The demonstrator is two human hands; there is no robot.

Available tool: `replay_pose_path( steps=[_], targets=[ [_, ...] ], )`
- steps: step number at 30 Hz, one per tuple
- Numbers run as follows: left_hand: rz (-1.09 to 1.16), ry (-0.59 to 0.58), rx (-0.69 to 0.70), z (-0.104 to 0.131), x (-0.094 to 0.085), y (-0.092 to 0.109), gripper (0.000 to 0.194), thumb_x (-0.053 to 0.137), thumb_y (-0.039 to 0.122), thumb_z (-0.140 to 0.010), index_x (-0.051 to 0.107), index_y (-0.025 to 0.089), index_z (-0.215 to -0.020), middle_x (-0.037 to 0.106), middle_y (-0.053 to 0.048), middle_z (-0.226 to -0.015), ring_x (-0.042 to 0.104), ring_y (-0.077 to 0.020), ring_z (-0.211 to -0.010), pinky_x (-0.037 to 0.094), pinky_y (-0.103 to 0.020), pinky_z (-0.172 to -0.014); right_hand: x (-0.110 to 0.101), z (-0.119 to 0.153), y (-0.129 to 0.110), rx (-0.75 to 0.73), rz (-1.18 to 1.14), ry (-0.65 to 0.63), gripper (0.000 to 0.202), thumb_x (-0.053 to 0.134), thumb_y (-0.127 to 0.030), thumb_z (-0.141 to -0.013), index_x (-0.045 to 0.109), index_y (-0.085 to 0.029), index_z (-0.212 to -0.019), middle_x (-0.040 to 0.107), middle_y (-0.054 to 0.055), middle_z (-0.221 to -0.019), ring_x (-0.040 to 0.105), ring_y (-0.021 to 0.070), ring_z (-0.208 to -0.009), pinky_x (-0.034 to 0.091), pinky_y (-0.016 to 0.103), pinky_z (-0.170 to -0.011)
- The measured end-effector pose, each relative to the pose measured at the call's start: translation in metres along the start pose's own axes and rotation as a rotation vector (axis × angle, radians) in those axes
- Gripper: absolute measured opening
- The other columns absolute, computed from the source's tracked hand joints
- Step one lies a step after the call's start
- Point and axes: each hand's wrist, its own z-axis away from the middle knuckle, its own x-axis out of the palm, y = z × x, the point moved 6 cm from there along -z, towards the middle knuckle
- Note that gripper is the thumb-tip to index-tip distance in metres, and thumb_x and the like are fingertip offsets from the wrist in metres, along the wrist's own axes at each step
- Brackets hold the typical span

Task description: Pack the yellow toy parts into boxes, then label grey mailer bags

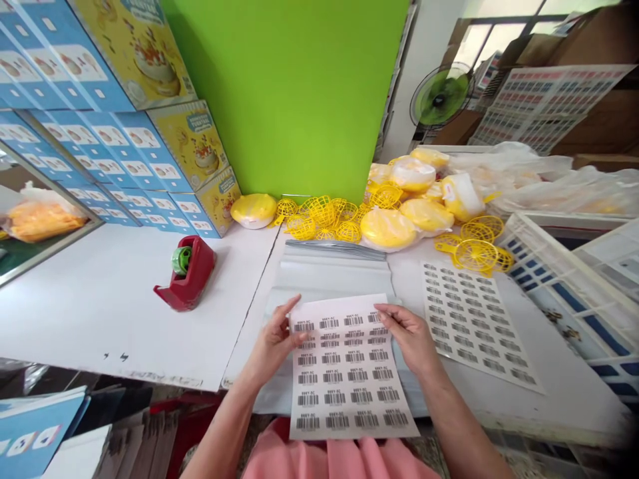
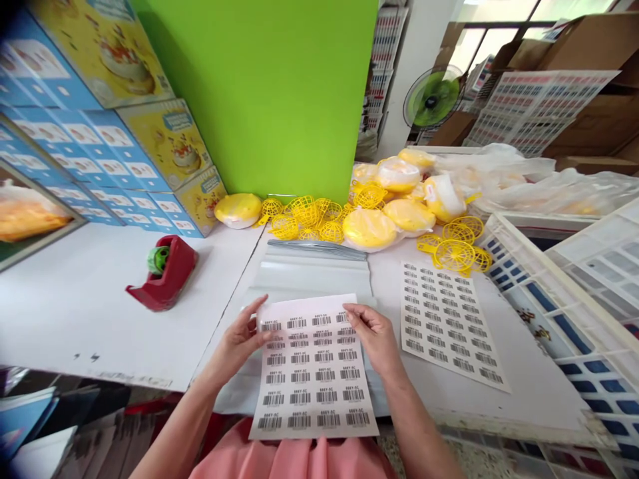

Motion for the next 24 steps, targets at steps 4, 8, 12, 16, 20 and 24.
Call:
replay_pose_path(
  steps=[4, 8, 12, 16, 20, 24],
  targets=[
    [-0.118, 0.032, -0.012, 0.0, -0.001, 0.0, 0.042, 0.076, 0.032, -0.07, 0.068, 0.027, -0.11, 0.054, -0.002, -0.1, 0.054, -0.0156, -0.089, 0.047, -0.025, -0.075, 0.015, 0.005, -0.009, 0.053, -0.013, -0.17, 0.036, 0.075, -0.041, -0.071, 0.074, -0.021, -0.1, 0.065, -0.001, -0.067, 0.053, 0.0119, -0.058, 0.045, 0.026, -0.057],
    [-0.13, 0.07, -0.083, -0.001, -0.003, -0.005, 0.041, 0.077, 0.032, -0.066, 0.07, 0.025, -0.106, 0.06, -0.001, -0.09, 0.055, -0.0139, -0.077, 0.047, -0.024, -0.069, 0.019, 0.007, -0.014, 0.057, -0.017, -0.187, 0.039, 0.077, -0.037, -0.067, 0.074, -0.019, -0.101, 0.065, -0.001, -0.066, 0.053, 0.0112, -0.055, 0.046, 0.026, -0.055],
    [-0.121, 0.129, -0.177, -0.002, -0.005, -0.008, 0.044, 0.077, 0.038, -0.064, 0.071, 0.02, -0.104, 0.065, 0.0, -0.077, 0.056, -0.0139, -0.064, 0.048, -0.026, -0.061, 0.018, 0.008, -0.016, 0.071, -0.006, -0.114, 0.051, 0.077, -0.038, -0.066, 0.071, -0.016, -0.112, 0.06, -0.003, -0.056, 0.049, 0.0101, -0.049, 0.044, 0.025, -0.051],
    [-0.169, 0.209, -0.161, -0.002, -0.01, 0.001, 0.033, 0.077, 0.039, -0.062, 0.074, 0.021, -0.089, 0.068, -0.002, -0.08, 0.057, -0.0155, -0.068, 0.046, -0.026, -0.061, 0.017, 0.008, -0.02, 0.092, 0.011, -0.09, 0.054, 0.077, -0.038, -0.065, 0.069, -0.016, -0.114, 0.066, 0.0, -0.063, 0.057, 0.0132, -0.057, 0.048, 0.027, -0.057],
    [-0.27, 0.251, -0.07, -0.001, -0.015, 0.013, 0.021, 0.074, 0.041, -0.064, 0.074, 0.024, -0.076, 0.063, -0.003, -0.078, 0.055, -0.017, -0.071, 0.044, -0.028, -0.063, 0.018, 0.005, -0.023, 0.086, 0.113, -0.173, 0.048, 0.074, -0.039, -0.068, 0.071, -0.018, -0.111, 0.065, -0.001, -0.064, 0.057, 0.0142, -0.058, 0.048, 0.028, -0.058],
    [-0.339, 0.262, 0.045, 0.001, -0.015, 0.027, 0.018, 0.069, 0.043, -0.067, 0.075, 0.025, -0.069, 0.061, -0.007, -0.104, 0.055, -0.0234, -0.103, 0.045, -0.033, -0.088, 0.019, 0.001, -0.031, -0.019, 0.23, -0.231, 0.04, 0.075, -0.036, -0.068, 0.071, -0.023, -0.106, 0.065, 0.0, -0.078, 0.058, 0.0162, -0.068, 0.049, 0.03, -0.064]
  ],
)
